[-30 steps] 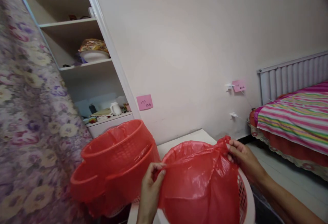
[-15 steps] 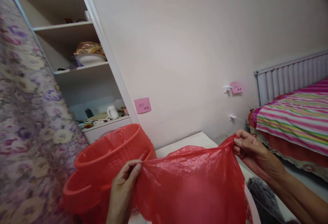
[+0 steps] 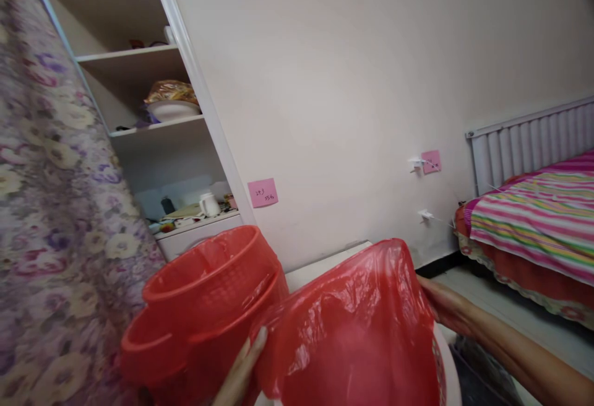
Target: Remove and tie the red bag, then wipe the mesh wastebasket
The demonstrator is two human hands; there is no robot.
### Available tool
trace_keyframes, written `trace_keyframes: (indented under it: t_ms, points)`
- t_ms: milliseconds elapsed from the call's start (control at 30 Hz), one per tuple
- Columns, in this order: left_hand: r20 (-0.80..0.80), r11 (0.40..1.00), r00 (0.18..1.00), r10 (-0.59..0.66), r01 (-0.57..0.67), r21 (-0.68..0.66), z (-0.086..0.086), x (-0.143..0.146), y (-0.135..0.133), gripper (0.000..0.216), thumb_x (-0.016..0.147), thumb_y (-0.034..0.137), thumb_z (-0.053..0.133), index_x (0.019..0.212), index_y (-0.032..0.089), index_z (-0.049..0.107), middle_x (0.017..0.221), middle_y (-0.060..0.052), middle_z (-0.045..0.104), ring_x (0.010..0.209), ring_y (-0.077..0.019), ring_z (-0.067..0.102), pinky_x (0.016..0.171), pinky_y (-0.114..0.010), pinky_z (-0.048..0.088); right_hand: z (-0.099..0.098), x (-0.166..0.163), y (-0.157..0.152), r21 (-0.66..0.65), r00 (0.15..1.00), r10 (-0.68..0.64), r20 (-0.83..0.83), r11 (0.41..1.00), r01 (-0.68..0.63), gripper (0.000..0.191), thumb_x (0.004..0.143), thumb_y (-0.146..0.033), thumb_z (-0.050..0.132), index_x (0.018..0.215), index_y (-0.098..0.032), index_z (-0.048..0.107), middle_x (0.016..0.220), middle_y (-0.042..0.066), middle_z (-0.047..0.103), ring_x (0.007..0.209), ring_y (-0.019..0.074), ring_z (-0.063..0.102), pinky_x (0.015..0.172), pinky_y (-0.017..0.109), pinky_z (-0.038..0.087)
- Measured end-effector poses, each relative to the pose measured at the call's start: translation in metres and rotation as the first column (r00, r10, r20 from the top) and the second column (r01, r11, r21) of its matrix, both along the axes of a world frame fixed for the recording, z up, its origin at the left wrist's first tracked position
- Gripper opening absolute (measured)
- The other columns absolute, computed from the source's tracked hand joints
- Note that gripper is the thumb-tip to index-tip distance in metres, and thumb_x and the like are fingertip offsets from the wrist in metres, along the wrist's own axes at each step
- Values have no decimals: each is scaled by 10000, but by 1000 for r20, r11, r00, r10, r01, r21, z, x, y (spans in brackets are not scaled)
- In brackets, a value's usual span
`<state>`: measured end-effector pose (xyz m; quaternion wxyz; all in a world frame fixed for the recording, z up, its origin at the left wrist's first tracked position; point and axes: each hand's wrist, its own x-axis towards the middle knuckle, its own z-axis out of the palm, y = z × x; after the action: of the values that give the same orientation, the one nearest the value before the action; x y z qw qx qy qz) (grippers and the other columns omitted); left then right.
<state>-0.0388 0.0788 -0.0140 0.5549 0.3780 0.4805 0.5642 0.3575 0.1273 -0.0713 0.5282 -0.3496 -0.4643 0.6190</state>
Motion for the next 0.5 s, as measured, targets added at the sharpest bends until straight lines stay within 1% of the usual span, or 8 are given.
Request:
trace_keyframes:
  t_ms: [67, 133, 167, 200, 267, 333, 433, 500]
  points:
    - [101, 998, 994, -50, 53, -34, 6, 5, 2, 557, 758, 406, 732, 1242, 201, 549, 1177, -111, 710, 1135, -274, 646, 990, -408, 507, 7, -10, 5, 4, 993, 68, -96, 998, -68, 191, 796, -410, 693, 915, -266, 731, 909, 59, 753, 766, 212, 694, 706, 312, 557]
    - [90, 996, 992, -86, 86, -6, 11, 8, 7, 493, 760, 363, 741, 1193, 200, 571, 1090, -95, 746, 1073, -267, 679, 933, -394, 542, 12, -17, 13, 13, 986, 85, -140, 996, -84, 143, 740, -312, 741, 859, -235, 729, 881, 54, 751, 788, 217, 694, 769, 323, 552]
    - [55, 995, 993, -103, 103, 9, 13, 9, 10, 463, 758, 358, 743, 1162, 193, 586, 1045, -96, 759, 1038, -274, 695, 889, -397, 561, 13, -18, 19, 15, 986, 76, -146, 997, -74, 137, 716, -288, 749, 829, -215, 724, 852, 58, 748, 773, 221, 692, 763, 330, 552]
    - [13, 993, 993, -117, 117, 20, 14, 9, 13, 444, 755, 356, 747, 1137, 184, 598, 1009, -101, 767, 1004, -282, 707, 843, -399, 577, 13, -18, 25, 16, 987, 53, -151, 999, -51, 144, 692, -269, 754, 812, -199, 718, 820, 58, 742, 747, 218, 687, 739, 330, 552]
    - [-66, 993, 991, -113, 115, 33, 13, 7, 19, 436, 743, 365, 756, 1107, 166, 621, 959, -114, 775, 943, -293, 724, 773, -397, 591, 14, -15, 39, 25, 987, -32, -154, 999, 37, 174, 643, -241, 754, 798, -183, 701, 743, 36, 720, 665, 189, 659, 658, 302, 536]
    - [-109, 997, 992, -63, 69, 46, 12, 4, 22, 424, 724, 372, 773, 1067, 156, 649, 921, -114, 780, 895, -282, 734, 758, -381, 589, 16, -10, 51, 40, 978, -140, -155, 988, 148, 188, 604, -226, 741, 773, -174, 679, 647, -7, 672, 558, 132, 589, 551, 243, 476]
    - [-158, 993, 987, 18, 0, 114, 16, -3, 23, 382, 704, 379, 786, 993, 152, 684, 895, -102, 782, 865, -258, 735, 784, -358, 575, 32, -5, 60, 73, 951, -269, -151, 957, 282, 235, 593, -235, 717, 812, -172, 659, 583, -55, 613, 476, 72, 475, 467, 191, 363]
    - [-171, 983, 983, 64, -33, 183, 22, -6, 22, 391, 680, 377, 799, 987, 156, 699, 930, -96, 778, 891, -258, 728, 810, -359, 565, 48, -5, 60, 107, 940, -313, -138, 939, 328, 276, 599, -247, 706, 860, -177, 650, 564, -67, 589, 467, 71, 452, 467, 195, 343]
